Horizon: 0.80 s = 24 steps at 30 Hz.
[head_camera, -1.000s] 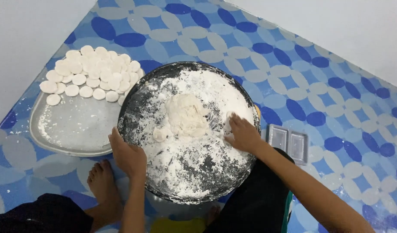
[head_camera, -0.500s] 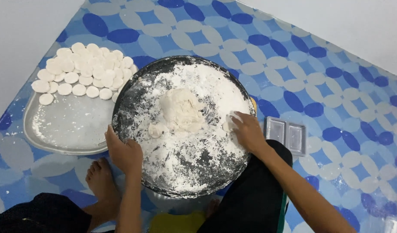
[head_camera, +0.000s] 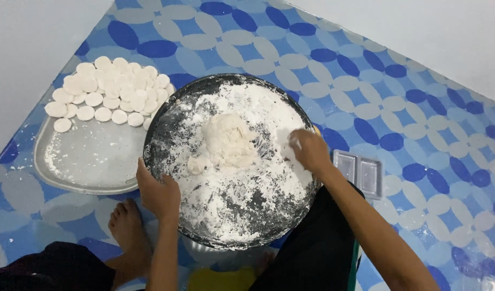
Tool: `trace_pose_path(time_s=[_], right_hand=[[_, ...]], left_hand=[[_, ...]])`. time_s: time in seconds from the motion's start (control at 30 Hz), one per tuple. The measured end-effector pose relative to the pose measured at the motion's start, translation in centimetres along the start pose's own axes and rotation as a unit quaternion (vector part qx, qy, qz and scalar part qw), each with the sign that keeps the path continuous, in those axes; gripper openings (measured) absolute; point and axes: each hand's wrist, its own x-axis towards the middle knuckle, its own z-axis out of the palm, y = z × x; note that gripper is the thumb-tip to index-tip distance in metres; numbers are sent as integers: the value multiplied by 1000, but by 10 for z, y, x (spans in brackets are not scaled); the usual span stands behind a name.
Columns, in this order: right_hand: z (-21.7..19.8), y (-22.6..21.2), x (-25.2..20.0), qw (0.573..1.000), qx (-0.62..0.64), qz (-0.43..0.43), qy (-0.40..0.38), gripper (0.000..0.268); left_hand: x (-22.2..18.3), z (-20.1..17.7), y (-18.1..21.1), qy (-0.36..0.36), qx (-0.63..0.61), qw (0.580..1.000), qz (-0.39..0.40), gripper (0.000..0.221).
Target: A person is portioning a large mass of dough into small, uniform balls by pinching off pieces and rolling them between their hands.
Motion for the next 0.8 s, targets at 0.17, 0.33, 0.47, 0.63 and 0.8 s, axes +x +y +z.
trace_pose_path(time_s=[0.17, 0.33, 0.47, 0.63, 0.8], right_hand=[[-17, -15, 1, 992, -101, -48, 57, 32], [20, 0, -25, 998, -62, -1, 11, 30], [8, -37, -34, 998, -61, -20, -15, 41], [-3, -71, -13, 993, -58, 16, -102, 73], [31, -73, 5, 991, -21, 52, -118, 100]], left_hand=[[2, 0, 0, 8, -13, 1000, 4, 63], [1, 5, -6, 17, 3, 1000, 10, 64], [4, 6, -3, 13, 0, 1000, 3, 64], [0, 3, 3, 9, -16, 1000, 8, 63], [0, 3, -6, 7, -7, 1000, 1, 68]])
